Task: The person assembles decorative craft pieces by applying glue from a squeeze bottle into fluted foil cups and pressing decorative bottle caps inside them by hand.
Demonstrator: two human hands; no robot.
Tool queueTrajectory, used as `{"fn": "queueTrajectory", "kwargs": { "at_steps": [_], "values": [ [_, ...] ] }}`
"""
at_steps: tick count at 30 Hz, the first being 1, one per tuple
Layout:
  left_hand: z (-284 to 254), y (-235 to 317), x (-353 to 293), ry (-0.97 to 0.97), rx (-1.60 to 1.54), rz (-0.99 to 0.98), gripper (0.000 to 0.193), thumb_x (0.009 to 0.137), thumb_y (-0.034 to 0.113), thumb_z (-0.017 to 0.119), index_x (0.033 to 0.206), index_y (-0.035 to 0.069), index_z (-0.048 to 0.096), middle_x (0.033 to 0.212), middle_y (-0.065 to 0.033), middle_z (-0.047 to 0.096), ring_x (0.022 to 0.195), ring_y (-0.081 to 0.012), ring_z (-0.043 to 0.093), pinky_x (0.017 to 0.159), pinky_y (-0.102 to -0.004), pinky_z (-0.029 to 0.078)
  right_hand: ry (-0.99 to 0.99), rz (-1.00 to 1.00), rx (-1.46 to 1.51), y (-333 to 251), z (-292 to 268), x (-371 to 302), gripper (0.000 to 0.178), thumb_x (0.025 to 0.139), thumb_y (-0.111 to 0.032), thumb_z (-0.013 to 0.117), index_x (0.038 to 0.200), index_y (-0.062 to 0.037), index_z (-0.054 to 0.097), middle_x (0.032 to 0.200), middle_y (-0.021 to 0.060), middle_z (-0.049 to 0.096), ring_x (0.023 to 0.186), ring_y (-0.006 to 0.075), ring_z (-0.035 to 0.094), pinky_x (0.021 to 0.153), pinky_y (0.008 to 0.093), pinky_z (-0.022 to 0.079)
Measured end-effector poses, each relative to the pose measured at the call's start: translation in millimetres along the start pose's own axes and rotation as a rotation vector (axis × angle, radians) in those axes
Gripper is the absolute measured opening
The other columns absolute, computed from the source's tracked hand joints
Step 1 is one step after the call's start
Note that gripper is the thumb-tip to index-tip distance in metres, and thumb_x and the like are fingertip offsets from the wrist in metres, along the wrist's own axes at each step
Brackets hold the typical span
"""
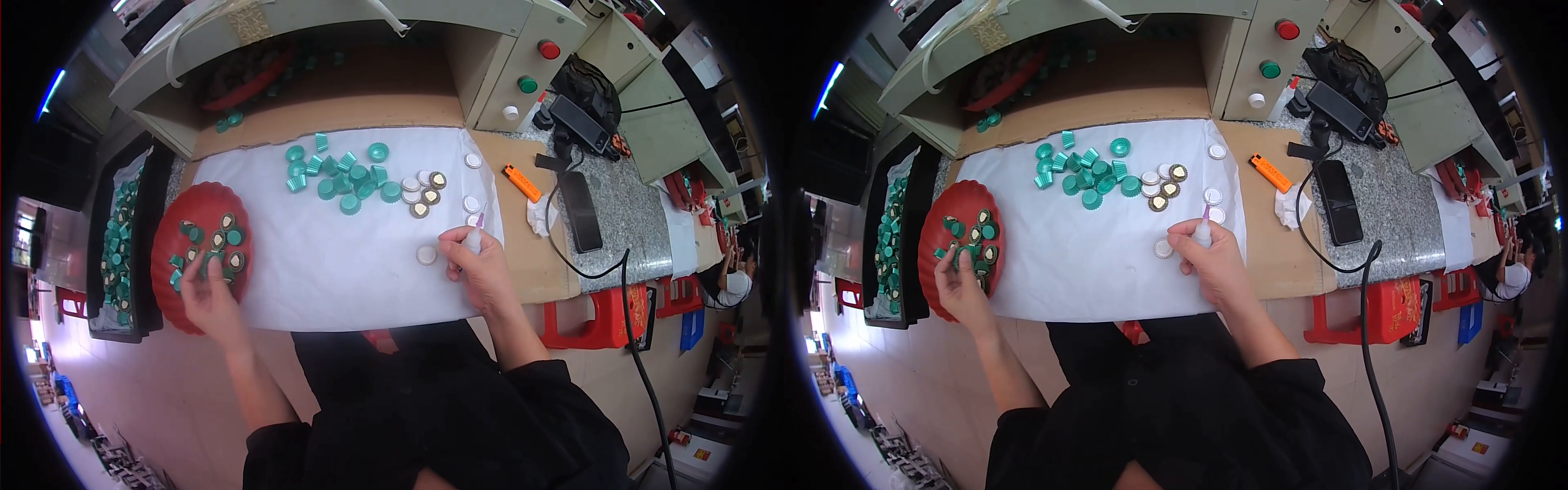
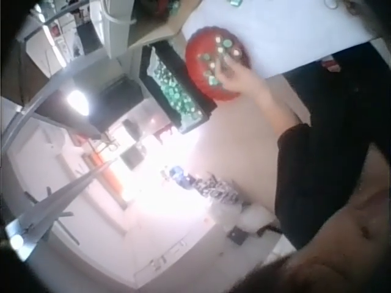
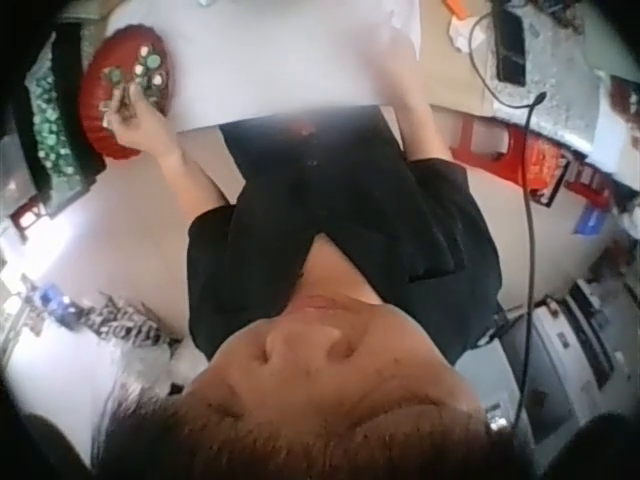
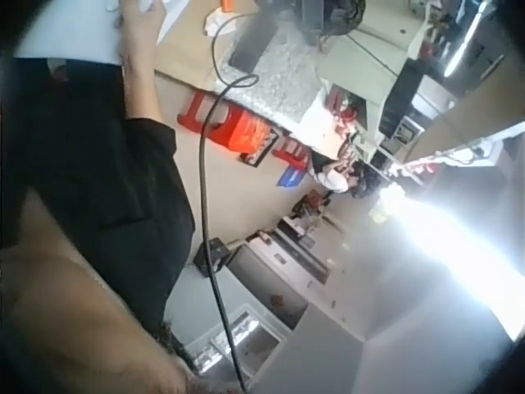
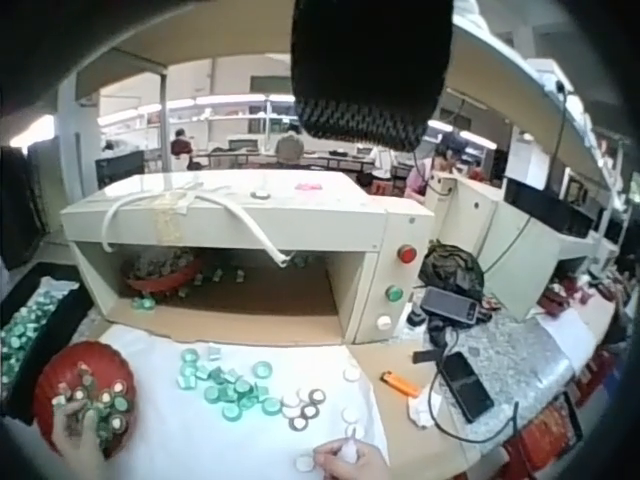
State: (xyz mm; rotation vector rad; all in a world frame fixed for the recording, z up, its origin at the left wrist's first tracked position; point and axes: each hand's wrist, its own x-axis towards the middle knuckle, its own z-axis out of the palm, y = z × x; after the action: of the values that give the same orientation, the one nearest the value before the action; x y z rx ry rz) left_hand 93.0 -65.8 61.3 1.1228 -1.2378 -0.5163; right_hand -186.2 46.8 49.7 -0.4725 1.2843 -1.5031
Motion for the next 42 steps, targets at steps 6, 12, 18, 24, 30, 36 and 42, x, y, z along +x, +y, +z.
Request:
{"fn": "queueTrajectory", "kwargs": {
  "at_steps": [6,12,18,24,30,36,42],
  "values": [
    [-31.5,-30.7,22.3,-0.149,0.091,-0.173,0.021,0.079,0.004,0.055,0.099,-0.002,0.052,0.084,-0.0061,0.057,0.067,-0.0095,0.053,0.061,-0.0195,0.043,-0.070,0.026,-0.033,5.8,5.1,0.7,0.014,0.072,-0.012,0.063,0.081,-0.0024,0.057,0.070,0.0017,0.054,0.052,0.0061,0.043,0.046,0.0191,0.035],
    [-6.3,2.5,11.2,-0.243,-0.642,-0.668,0.024,0.083,0.005,0.048,0.106,-0.003,0.048,0.089,-0.0107,0.056,0.076,-0.0161,0.056,0.069,-0.0263,0.048,0.015,-0.042,-0.114,4.9,-5.9,-2.3,0.009,0.073,-0.008,0.061,0.078,-0.0026,0.057,0.061,-0.0007,0.051,0.048,0.0050,0.042,0.043,0.0177,0.034],
    [-14.4,-9.8,6.7,-0.263,-0.532,-0.658,0.022,0.081,0.003,0.052,0.101,-0.003,0.051,0.088,-0.0100,0.057,0.074,-0.0160,0.056,0.068,-0.0262,0.047,-0.025,-0.030,-0.082,4.2,0.9,-1.5,0.008,0.072,-0.006,0.061,0.077,-0.0019,0.057,0.064,0.0002,0.053,0.049,0.0058,0.044,0.043,0.0186,0.035],
    [-23.3,-20.0,26.4,-0.171,0.052,-0.321,0.030,0.078,0.003,0.055,0.107,-0.001,0.046,0.088,-0.0085,0.054,0.076,-0.0105,0.053,0.061,-0.0223,0.045,-0.006,-0.034,-0.075,2.5,-5.7,-0.1,0.008,0.072,-0.006,0.062,0.078,-0.0030,0.058,0.065,-0.0007,0.053,0.051,0.0048,0.044,0.043,0.0181,0.035],
    [2.9,-1.3,18.7,-0.206,1.031,0.416,0.022,0.071,0.017,0.062,0.087,0.002,0.061,0.096,-0.0141,0.056,0.090,-0.0295,0.047,0.079,-0.0364,0.038,-0.019,0.000,-0.060,-0.3,-2.1,-0.9,0.007,0.072,-0.008,0.061,0.077,-0.0027,0.058,0.063,-0.0005,0.051,0.050,0.0059,0.043,0.045,0.0190,0.034],
    [101.2,-6.6,-28.0,-0.662,0.439,0.192,0.030,0.068,0.016,0.065,0.093,0.003,0.055,0.089,-0.0128,0.055,0.084,-0.0276,0.050,0.072,-0.0339,0.041,-0.039,0.044,-0.164,-5.1,3.6,-2.8,0.017,0.079,-0.013,0.051,0.092,-0.0036,0.048,0.067,0.0018,0.046,0.057,0.0098,0.044,0.047,0.0232,0.036],
    [110.5,-11.5,-29.6,-0.810,0.201,-0.124,0.035,0.074,0.007,0.058,0.106,-0.001,0.049,0.085,-0.0130,0.054,0.074,-0.0225,0.051,0.067,-0.0301,0.042,-0.099,0.004,-0.015,-1.8,-4.8,-3.0,0.015,0.082,-0.012,0.046,0.095,-0.0032,0.045,0.079,0.0089,0.054,0.066,0.0151,0.053,0.056,0.0280,0.044]
  ]
}}
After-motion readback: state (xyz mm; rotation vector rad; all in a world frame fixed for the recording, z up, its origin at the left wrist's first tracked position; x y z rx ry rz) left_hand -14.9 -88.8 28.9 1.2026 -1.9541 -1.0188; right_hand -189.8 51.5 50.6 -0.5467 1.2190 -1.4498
